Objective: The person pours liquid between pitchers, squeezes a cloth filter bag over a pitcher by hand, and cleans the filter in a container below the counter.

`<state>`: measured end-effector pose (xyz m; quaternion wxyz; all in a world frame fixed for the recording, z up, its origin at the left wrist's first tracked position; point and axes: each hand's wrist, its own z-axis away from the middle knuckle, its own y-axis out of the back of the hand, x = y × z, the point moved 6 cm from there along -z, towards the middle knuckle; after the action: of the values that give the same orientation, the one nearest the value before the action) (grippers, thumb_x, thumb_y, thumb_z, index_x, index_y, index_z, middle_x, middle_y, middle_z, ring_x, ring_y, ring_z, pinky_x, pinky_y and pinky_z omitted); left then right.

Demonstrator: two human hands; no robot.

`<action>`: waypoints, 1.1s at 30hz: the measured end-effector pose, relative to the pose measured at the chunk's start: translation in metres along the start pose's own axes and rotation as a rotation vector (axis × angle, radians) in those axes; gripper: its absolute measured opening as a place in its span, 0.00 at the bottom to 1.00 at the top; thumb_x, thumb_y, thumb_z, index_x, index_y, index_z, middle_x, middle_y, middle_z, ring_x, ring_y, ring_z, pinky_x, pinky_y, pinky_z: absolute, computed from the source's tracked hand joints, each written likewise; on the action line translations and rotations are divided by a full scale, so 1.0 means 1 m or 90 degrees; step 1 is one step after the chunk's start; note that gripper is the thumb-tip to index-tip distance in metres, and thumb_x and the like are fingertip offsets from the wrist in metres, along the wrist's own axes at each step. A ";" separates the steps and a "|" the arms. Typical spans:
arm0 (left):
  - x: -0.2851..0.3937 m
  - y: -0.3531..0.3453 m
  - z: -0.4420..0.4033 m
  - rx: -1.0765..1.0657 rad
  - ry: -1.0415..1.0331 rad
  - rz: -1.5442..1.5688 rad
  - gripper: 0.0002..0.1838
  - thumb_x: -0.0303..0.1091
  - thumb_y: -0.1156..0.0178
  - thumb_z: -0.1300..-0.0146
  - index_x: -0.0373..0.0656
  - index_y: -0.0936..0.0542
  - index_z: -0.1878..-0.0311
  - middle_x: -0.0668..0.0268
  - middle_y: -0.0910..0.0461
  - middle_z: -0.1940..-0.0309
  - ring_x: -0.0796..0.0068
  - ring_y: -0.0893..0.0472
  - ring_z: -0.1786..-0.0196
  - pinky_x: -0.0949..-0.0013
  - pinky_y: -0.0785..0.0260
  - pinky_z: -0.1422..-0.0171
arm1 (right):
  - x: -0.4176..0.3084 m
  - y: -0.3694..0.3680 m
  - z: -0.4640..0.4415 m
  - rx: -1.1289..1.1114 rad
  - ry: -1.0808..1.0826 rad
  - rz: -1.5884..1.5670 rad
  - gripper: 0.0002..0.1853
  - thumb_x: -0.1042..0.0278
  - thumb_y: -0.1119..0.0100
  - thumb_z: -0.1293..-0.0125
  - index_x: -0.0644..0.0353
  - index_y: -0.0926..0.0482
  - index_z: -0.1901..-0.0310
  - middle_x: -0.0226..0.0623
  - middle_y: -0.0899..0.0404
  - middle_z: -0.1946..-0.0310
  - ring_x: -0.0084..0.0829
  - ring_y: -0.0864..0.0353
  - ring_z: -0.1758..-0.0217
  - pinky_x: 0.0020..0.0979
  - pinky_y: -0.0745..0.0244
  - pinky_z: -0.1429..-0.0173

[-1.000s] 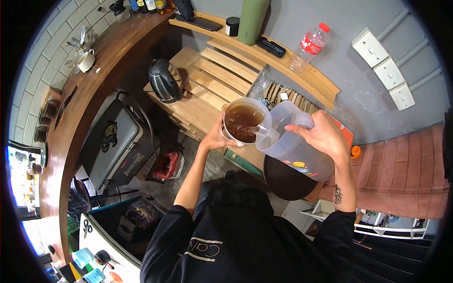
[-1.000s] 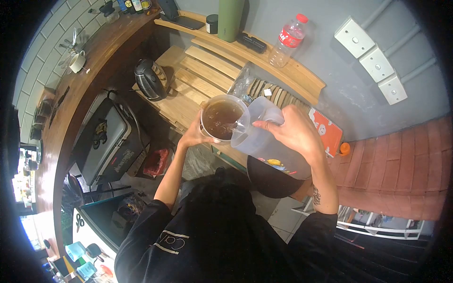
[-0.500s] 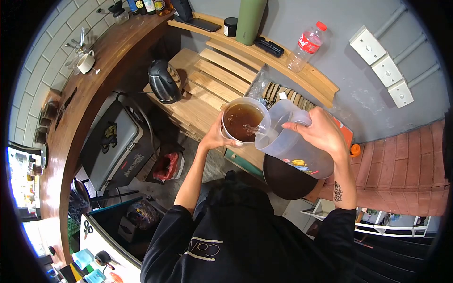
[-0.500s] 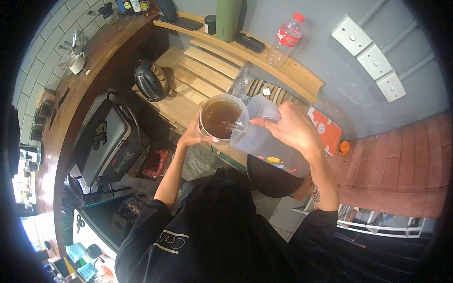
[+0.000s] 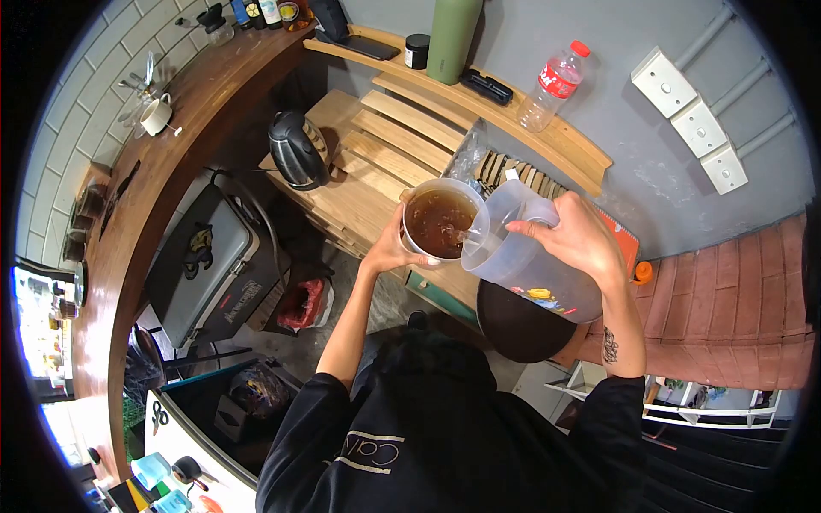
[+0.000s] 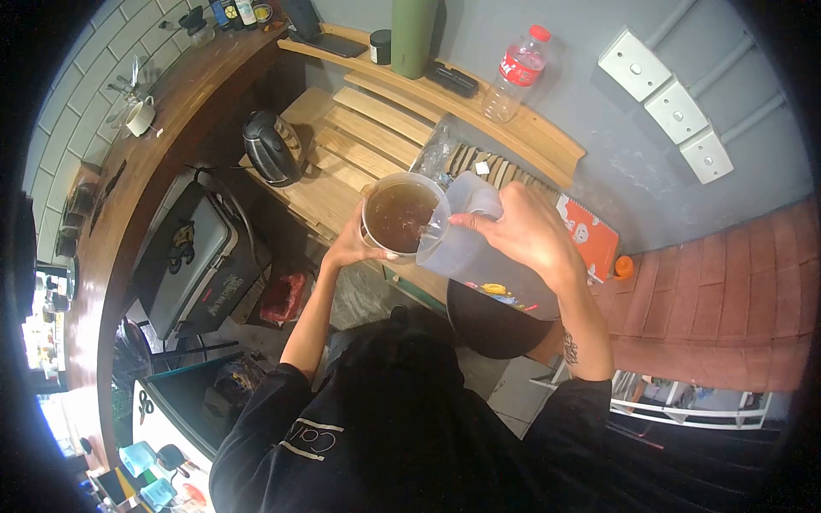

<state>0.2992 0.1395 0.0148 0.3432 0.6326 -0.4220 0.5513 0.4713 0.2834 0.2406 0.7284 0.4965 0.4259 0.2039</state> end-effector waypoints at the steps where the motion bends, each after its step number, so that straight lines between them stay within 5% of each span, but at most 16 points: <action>1: 0.000 0.000 0.000 0.002 -0.001 0.004 0.72 0.36 0.17 0.73 0.41 0.56 0.25 0.59 0.42 0.29 0.64 0.42 0.26 0.60 0.54 0.21 | 0.000 0.000 0.000 0.000 0.001 0.004 0.33 0.45 0.29 0.48 0.74 0.30 0.84 0.49 0.34 0.89 0.40 0.32 0.86 0.41 0.32 0.74; 11: -0.001 0.000 0.000 0.001 -0.003 -0.010 0.72 0.38 0.17 0.72 0.40 0.56 0.25 0.58 0.42 0.29 0.64 0.43 0.26 0.60 0.55 0.21 | 0.001 0.002 0.004 0.027 0.023 0.013 0.33 0.46 0.29 0.48 0.73 0.30 0.85 0.48 0.34 0.91 0.40 0.34 0.87 0.40 0.33 0.75; 13: 0.003 -0.001 0.000 0.004 -0.001 -0.007 0.72 0.38 0.17 0.72 0.40 0.56 0.25 0.57 0.42 0.29 0.64 0.43 0.26 0.60 0.55 0.21 | 0.003 0.002 0.007 -0.005 -0.016 0.008 0.27 0.51 0.28 0.45 0.74 0.22 0.76 0.40 0.31 0.88 0.21 0.35 0.82 0.34 0.32 0.74; 17: -0.003 0.000 0.001 0.022 -0.008 -0.019 0.72 0.39 0.17 0.73 0.40 0.55 0.25 0.58 0.43 0.28 0.64 0.44 0.26 0.60 0.56 0.21 | 0.028 -0.005 0.010 0.032 -0.004 -0.052 0.30 0.48 0.28 0.46 0.74 0.24 0.80 0.45 0.30 0.89 0.29 0.31 0.85 0.37 0.33 0.75; 23: -0.004 -0.007 0.008 0.049 0.027 0.067 0.70 0.39 0.17 0.72 0.39 0.53 0.25 0.58 0.43 0.28 0.66 0.45 0.25 0.61 0.58 0.21 | 0.065 -0.004 0.028 0.088 0.022 -0.330 0.24 0.51 0.30 0.42 0.71 0.18 0.70 0.28 0.23 0.82 0.18 0.31 0.79 0.30 0.33 0.73; 30: -0.032 -0.005 0.026 0.076 0.072 -0.022 0.64 0.43 0.19 0.61 0.37 0.51 0.25 0.53 0.45 0.27 0.61 0.49 0.24 0.58 0.58 0.21 | 0.120 -0.029 0.073 0.160 -0.066 -0.417 0.20 0.56 0.30 0.41 0.69 0.18 0.71 0.21 0.27 0.82 0.13 0.37 0.79 0.22 0.43 0.75; 33: -0.021 0.001 0.049 0.108 0.112 -0.112 0.59 0.45 0.22 0.56 0.36 0.49 0.26 0.52 0.45 0.27 0.57 0.48 0.24 0.53 0.54 0.23 | 0.096 -0.033 0.097 0.250 0.063 -0.491 0.18 0.58 0.33 0.37 0.60 0.27 0.77 0.18 0.35 0.83 0.11 0.42 0.81 0.21 0.51 0.78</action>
<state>0.3179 0.0982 -0.0136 0.3710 0.6431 -0.2848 0.6064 0.5999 0.2854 0.1844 0.6217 0.4198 0.6454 -0.1442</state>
